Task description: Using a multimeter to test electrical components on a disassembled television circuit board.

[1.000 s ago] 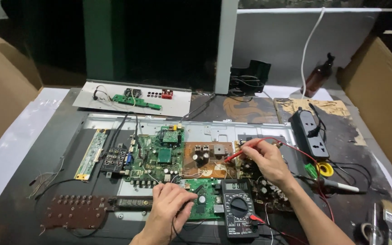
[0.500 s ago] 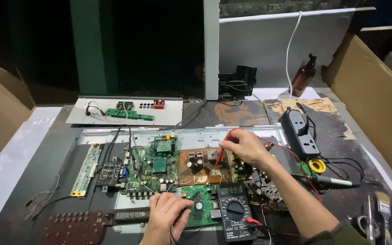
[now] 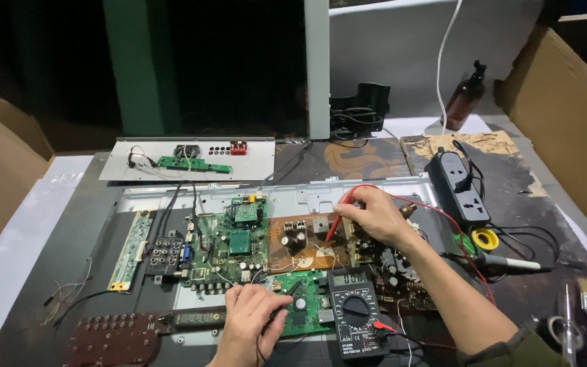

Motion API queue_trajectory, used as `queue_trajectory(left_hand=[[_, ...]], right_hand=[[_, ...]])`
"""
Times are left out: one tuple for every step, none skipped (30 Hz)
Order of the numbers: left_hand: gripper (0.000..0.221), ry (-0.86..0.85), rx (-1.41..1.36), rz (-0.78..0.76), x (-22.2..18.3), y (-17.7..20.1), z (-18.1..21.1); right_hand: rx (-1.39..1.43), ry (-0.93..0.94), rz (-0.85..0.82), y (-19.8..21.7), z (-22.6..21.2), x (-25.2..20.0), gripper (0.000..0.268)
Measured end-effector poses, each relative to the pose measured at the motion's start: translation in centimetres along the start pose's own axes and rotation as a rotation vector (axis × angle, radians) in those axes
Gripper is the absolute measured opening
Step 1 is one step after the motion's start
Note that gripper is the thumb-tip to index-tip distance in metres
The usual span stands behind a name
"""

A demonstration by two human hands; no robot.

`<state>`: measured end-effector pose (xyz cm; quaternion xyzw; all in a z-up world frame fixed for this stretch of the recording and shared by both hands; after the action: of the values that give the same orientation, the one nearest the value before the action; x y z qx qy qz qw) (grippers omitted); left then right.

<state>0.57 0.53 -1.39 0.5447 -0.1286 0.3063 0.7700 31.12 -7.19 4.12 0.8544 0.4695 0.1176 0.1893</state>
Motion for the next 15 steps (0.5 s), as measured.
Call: queue_trajectory(left_hand=[[0.014,-0.004,-0.001,-0.001,0.0,0.0,0.1],[0.014,-0.01,-0.001,0.026,0.0,0.0,0.2],[0.013,-0.019,0.002,0.055,0.1,0.1,0.3],[0.013,-0.025,0.003,0.055,0.1,-0.1,0.3],[0.012,-0.032,0.018,0.065,0.1,-0.2,0.2],[0.011,-0.039,0.034,0.076,0.1,-0.3,0.1],[0.011,-0.047,0.034,0.073,0.3,-0.2,0.1],[0.014,-0.055,0.029,0.084,0.5,-0.2,0.2],[0.018,-0.061,0.022,0.092,0.7,-0.1,0.3],[0.018,-0.068,0.019,0.085,0.9,-0.1,0.3],[0.013,-0.045,0.017,0.072,1.0,0.0,0.3],[0.009,-0.022,0.014,0.059,1.1,0.0,0.3],[0.009,-0.025,0.013,0.056,1.4,0.1,0.4],[0.01,-0.031,0.011,0.032,1.7,0.1,0.5],[0.01,-0.035,0.008,0.011,1.9,0.2,0.5]], right_hand=[[0.001,-0.001,0.004,0.0,0.2,0.0,0.025],[-0.009,-0.007,0.0,0.0,0.4,0.1,0.026],[-0.017,-0.011,-0.002,0.0,0.6,0.3,0.027],[-0.015,-0.009,0.004,0.0,0.7,0.3,0.027],[-0.019,-0.011,-0.002,-0.1,0.8,0.4,0.026],[-0.023,-0.013,-0.008,-0.1,0.9,0.5,0.026],[-0.019,-0.013,0.001,-0.2,1.2,0.6,0.026],[-0.031,-0.013,0.008,-0.2,1.6,0.9,0.026],[-0.041,-0.017,0.015,-0.3,2.0,0.9,0.027],[-0.037,-0.022,0.023,-0.2,1.8,0.8,0.027],[-0.023,-0.021,0.02,-0.3,1.6,0.7,0.026],[-0.009,-0.021,0.016,-0.3,1.4,0.6,0.026],[-0.006,-0.023,0.02,-0.3,1.4,0.5,0.026],[-0.003,-0.003,0.015,-0.4,1.4,0.5,0.027],[-0.002,0.017,0.008,-0.4,1.4,0.6,0.028]])
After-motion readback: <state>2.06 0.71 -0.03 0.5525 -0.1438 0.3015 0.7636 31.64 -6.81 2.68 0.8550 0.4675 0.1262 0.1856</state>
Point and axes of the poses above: each hand's wrist, its own x-axis towards the middle knuckle, its own y-axis out of the back of the hand, z = x × y, the point moved 1 cm from there along x, towards the middle knuckle, and after that the axes turned 11 degrees about x, right-handed, at the moved point
